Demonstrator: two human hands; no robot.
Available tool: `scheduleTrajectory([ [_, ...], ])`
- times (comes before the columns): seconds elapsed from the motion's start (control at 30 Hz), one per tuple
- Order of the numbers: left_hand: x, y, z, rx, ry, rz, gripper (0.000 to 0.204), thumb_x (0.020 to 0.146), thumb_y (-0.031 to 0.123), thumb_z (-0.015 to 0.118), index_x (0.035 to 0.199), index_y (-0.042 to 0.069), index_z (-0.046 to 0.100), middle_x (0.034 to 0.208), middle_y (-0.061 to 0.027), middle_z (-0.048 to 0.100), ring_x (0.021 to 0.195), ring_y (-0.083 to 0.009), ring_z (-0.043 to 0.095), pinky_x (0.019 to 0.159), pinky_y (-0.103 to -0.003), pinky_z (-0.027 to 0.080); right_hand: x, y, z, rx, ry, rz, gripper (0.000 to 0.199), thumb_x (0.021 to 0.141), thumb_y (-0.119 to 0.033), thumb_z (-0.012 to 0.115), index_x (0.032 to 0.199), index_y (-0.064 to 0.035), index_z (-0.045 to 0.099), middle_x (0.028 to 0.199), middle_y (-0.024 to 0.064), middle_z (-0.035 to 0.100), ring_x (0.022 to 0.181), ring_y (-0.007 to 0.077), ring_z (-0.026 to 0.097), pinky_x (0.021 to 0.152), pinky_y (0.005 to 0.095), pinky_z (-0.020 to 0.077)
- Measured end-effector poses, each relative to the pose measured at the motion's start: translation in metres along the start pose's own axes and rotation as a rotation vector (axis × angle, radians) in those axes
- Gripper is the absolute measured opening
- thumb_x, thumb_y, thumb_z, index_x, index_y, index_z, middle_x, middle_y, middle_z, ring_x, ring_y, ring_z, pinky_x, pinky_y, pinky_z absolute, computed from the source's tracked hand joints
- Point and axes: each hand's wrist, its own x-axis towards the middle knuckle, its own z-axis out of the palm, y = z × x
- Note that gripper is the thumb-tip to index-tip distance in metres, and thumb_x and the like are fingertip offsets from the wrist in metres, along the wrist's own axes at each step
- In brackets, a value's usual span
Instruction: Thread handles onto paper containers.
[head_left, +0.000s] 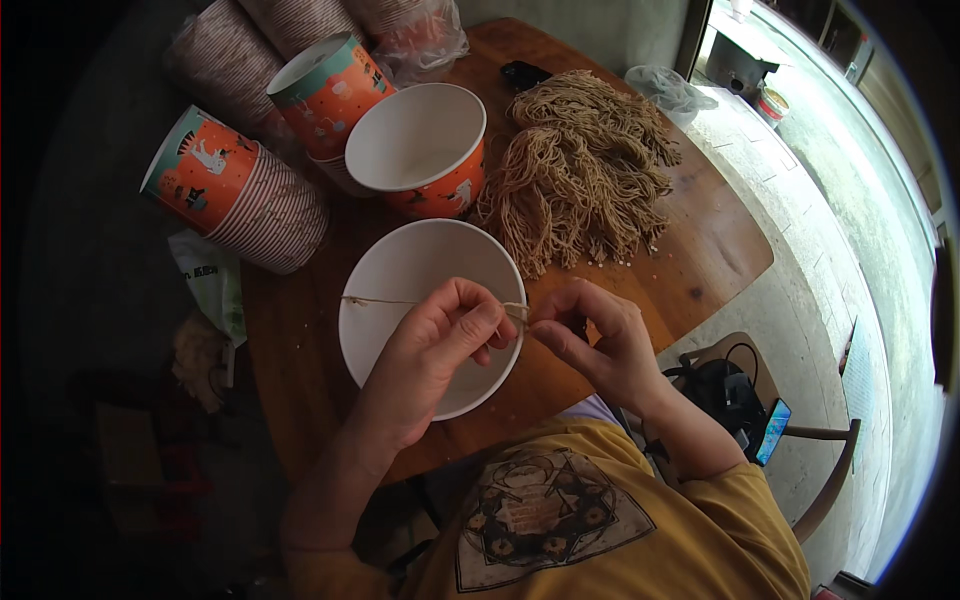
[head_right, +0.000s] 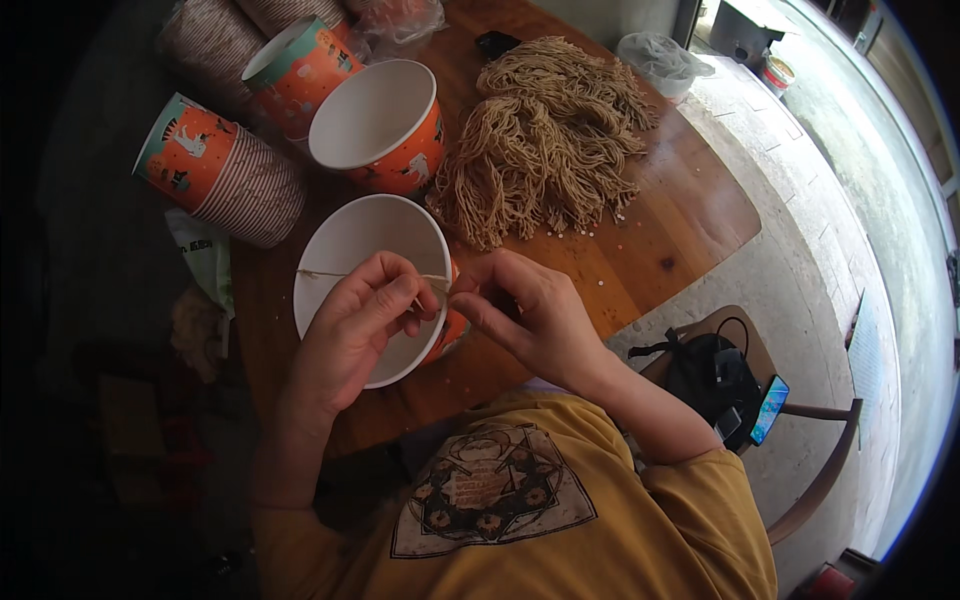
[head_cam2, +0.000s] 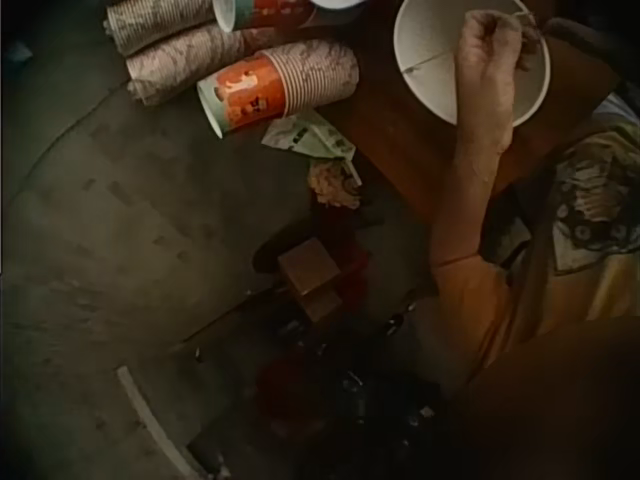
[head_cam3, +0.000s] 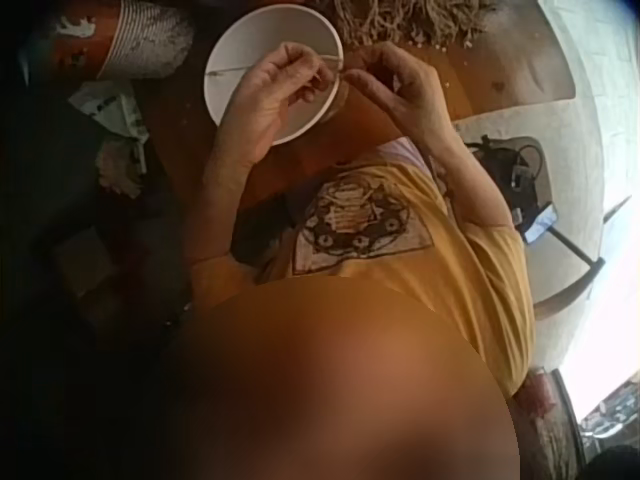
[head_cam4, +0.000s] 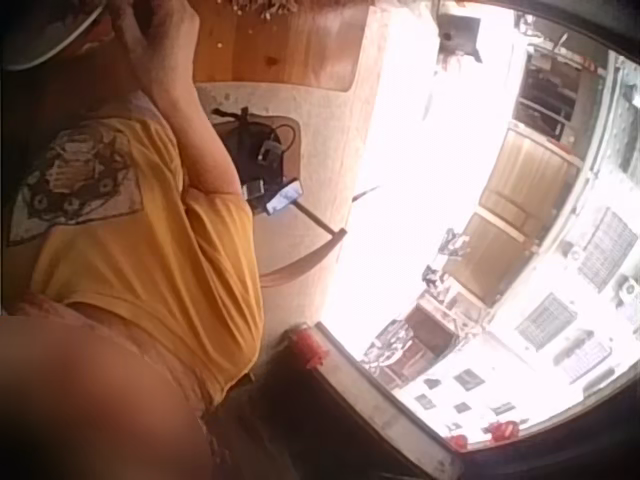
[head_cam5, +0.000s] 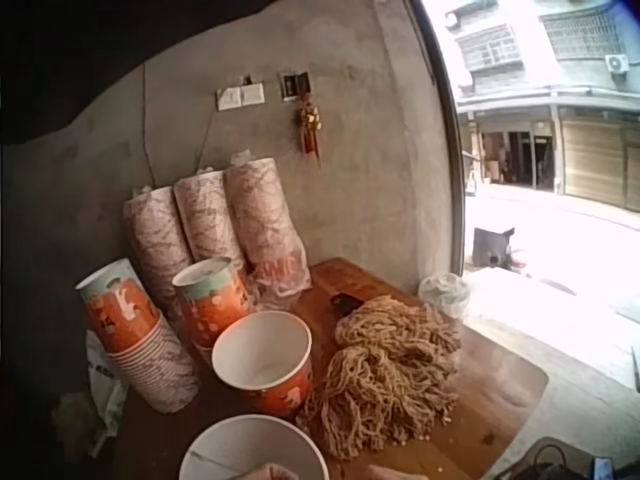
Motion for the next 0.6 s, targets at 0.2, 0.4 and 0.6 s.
scheduleTrajectory([
  [0.2, 0.002, 0.000, 0.006, 0.218, 0.061, 0.050, 0.015, 0.096, 0.021, 0.056, 0.097, 0.006, 0.054, 0.085, 0.0005, 0.059, 0.076, -0.0049, 0.051, 0.069, -0.020, 0.040, 0.022, -0.017, -0.020, -0.084, -0.175, -0.256, 0.010, 0.083, -0.012, 0.069, 0.090, -0.0073, 0.062, 0.077, 0.0029, 0.059, 0.065, 0.0153, 0.056, 0.058, 0.0275, 0.0442],
  [0.4, 0.006, -0.004, 0.007, 0.275, 0.043, 0.108, 0.018, 0.094, 0.018, 0.060, 0.102, 0.002, 0.058, 0.092, 0.0002, 0.061, 0.086, -0.0049, 0.055, 0.079, -0.022, 0.046, 0.064, -0.018, -0.027, -0.072, -0.326, -0.320, 0.007, 0.083, -0.012, 0.069, 0.086, -0.0075, 0.065, 0.079, -0.0009, 0.061, 0.065, 0.0096, 0.052, 0.060, 0.0245, 0.0408],
  [0.6, 0.005, -0.005, 0.011, 0.238, 0.055, 0.141, 0.018, 0.093, 0.015, 0.060, 0.106, 0.002, 0.059, 0.094, -0.0001, 0.061, 0.089, -0.0061, 0.056, 0.081, -0.023, 0.045, 0.086, -0.026, -0.021, 0.075, -0.486, -0.193, 0.010, 0.083, -0.012, 0.069, 0.089, -0.0055, 0.065, 0.080, -0.0023, 0.061, 0.071, 0.0059, 0.054, 0.061, 0.0221, 0.0423],
])
